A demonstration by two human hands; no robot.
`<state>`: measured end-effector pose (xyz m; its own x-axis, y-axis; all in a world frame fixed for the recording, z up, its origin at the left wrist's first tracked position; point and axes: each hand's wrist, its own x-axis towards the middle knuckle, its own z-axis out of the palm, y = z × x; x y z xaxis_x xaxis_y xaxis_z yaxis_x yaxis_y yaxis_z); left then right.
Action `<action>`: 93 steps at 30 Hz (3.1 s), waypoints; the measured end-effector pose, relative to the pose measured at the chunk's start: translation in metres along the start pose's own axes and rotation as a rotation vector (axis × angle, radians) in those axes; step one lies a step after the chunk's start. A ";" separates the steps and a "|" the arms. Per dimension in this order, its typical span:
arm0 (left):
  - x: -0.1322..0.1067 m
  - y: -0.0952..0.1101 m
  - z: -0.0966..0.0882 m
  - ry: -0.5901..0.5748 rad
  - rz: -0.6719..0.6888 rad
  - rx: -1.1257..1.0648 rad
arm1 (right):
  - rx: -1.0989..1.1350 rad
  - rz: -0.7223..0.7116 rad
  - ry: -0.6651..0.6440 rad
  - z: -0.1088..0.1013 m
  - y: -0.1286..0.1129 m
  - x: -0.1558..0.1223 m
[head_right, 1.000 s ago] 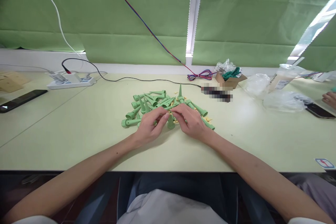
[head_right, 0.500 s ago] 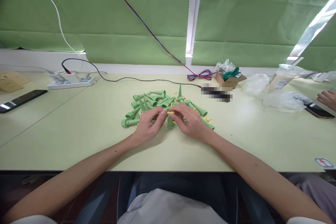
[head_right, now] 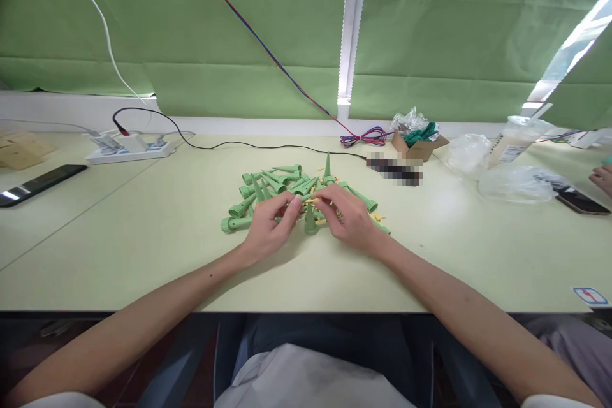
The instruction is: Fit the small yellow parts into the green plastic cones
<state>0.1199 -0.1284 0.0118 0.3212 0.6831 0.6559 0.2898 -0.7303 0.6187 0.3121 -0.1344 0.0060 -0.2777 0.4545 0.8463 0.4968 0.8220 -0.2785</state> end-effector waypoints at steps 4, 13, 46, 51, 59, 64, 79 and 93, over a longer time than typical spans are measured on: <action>0.001 0.001 -0.002 0.019 -0.053 -0.023 | -0.005 0.076 0.035 -0.002 0.001 0.003; 0.000 -0.006 0.002 -0.229 -0.104 0.088 | -0.008 0.275 0.044 -0.001 0.007 0.002; 0.003 0.000 -0.003 -0.039 -0.144 -0.088 | 0.088 0.279 0.015 -0.002 0.003 0.001; 0.002 0.000 -0.002 -0.049 -0.158 -0.082 | 0.107 0.264 0.003 -0.002 0.002 0.001; 0.002 0.001 -0.001 -0.050 -0.089 -0.043 | 0.116 0.214 -0.039 -0.001 0.003 0.000; 0.001 0.001 0.000 -0.050 -0.039 0.007 | 0.096 0.162 -0.083 -0.001 0.003 0.001; 0.000 -0.003 0.001 -0.045 0.058 0.063 | 0.101 0.130 -0.130 -0.001 0.003 0.001; -0.003 -0.009 0.001 -0.120 0.196 0.073 | -0.008 0.169 -0.179 0.001 0.010 -0.002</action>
<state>0.1176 -0.1238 0.0037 0.4813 0.5253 0.7017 0.2740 -0.8506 0.4488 0.3170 -0.1272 0.0014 -0.3309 0.6396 0.6939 0.5552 0.7265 -0.4049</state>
